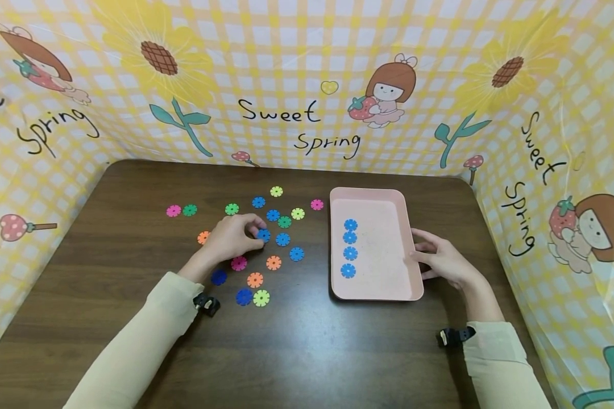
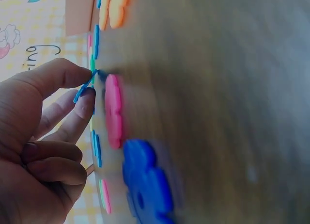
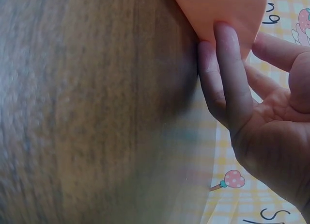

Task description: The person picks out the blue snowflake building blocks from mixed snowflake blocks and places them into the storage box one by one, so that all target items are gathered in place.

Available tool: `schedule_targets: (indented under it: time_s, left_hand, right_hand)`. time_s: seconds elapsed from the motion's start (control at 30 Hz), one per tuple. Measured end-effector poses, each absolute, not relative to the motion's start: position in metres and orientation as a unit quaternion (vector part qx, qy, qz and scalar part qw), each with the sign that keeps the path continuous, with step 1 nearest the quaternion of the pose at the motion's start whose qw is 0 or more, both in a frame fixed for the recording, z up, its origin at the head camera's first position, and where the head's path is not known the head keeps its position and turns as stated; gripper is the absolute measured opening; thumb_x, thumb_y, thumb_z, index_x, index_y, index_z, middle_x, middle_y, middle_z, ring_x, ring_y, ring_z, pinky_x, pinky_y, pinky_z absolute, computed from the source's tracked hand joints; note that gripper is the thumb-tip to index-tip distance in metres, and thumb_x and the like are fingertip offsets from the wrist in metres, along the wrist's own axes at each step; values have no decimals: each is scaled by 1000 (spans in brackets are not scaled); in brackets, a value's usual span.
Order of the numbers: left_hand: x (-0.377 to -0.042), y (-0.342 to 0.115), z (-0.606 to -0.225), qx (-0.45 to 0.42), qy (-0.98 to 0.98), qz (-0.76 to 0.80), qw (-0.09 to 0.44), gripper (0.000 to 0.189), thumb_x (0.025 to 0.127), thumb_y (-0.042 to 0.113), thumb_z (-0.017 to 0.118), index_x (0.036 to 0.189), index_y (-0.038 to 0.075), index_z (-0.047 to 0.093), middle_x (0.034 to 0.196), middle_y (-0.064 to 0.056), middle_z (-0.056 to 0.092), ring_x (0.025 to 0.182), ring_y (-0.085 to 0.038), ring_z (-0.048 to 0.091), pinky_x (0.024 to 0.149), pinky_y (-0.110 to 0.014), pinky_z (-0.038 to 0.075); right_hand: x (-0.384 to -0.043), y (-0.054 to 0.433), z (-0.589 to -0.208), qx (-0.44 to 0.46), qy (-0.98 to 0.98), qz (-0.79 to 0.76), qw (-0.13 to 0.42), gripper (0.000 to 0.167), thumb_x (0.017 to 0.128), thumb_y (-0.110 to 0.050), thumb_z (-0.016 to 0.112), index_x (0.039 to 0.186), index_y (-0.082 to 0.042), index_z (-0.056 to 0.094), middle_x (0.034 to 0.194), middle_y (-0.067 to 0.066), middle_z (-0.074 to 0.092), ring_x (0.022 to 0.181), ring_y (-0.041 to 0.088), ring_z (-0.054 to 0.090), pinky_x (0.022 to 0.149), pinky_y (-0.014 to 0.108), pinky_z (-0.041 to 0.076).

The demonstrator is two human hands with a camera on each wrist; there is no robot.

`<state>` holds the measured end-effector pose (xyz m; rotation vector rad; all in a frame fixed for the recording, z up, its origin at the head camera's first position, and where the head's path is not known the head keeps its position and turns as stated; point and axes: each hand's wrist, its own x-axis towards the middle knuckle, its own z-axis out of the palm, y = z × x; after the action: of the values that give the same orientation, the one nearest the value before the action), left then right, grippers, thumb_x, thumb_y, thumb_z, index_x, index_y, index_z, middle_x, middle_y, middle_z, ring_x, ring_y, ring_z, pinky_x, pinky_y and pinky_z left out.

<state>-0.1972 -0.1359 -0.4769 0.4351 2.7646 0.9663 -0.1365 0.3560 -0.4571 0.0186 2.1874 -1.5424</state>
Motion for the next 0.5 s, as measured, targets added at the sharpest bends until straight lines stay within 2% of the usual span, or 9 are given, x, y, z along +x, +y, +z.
schedule_targets:
  time_s: [0.37,0.5]
  left_hand:
    - [-199,-117,-469,160,903,389,86,28,87,19,83,114,14,75,90,3,70,82,-17,65,75,-38,52]
    - [-201,-105,-464,164,887,424,80,29,88,21,83,116,15,75,92,3,71,83,-18,65,71,-38,51]
  right_hand:
    - [-137,357,-460,9,793,-562,234,73,105,-13,61,165,-4,20,146,43,40,99,21,71,74,50,61]
    - [-137,358,-461,6,794,-563,230,73,105,-13,62,164,-3,20,146,43,41,99,20,71,74,50,61]
